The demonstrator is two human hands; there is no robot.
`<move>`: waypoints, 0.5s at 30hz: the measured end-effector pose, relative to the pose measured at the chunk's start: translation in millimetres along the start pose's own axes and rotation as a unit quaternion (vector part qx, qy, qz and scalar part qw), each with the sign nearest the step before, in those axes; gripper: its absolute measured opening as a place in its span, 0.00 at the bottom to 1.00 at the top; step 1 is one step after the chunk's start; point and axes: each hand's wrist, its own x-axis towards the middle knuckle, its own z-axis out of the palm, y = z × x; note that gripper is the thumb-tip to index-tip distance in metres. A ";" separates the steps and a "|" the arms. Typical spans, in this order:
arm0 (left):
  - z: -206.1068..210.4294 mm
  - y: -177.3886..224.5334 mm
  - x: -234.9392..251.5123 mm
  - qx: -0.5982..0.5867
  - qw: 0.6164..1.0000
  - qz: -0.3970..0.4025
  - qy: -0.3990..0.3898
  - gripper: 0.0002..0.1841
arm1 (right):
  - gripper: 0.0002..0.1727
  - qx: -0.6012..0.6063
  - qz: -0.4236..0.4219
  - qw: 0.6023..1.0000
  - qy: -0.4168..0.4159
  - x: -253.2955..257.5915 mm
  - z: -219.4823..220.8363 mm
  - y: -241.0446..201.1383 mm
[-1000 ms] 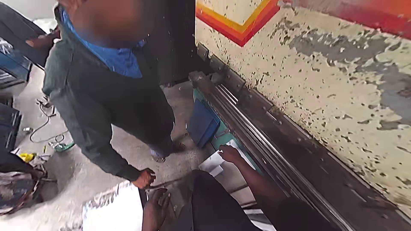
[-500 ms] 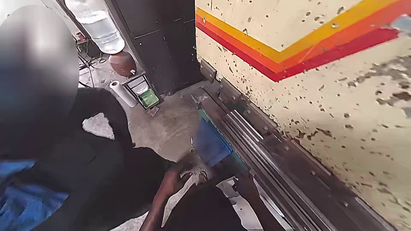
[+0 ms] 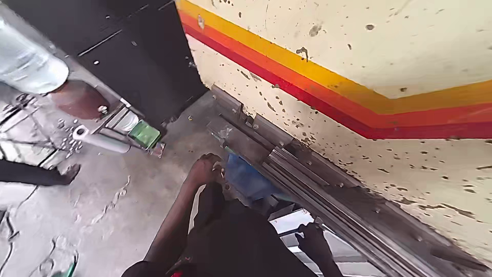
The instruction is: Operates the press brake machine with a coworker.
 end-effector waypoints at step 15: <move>-35.9 -126.7 287.4 0.285 0.838 0.425 -0.187 0.56 | 0.24 0.417 0.264 0.869 -0.015 123.0 -22.8 -397.5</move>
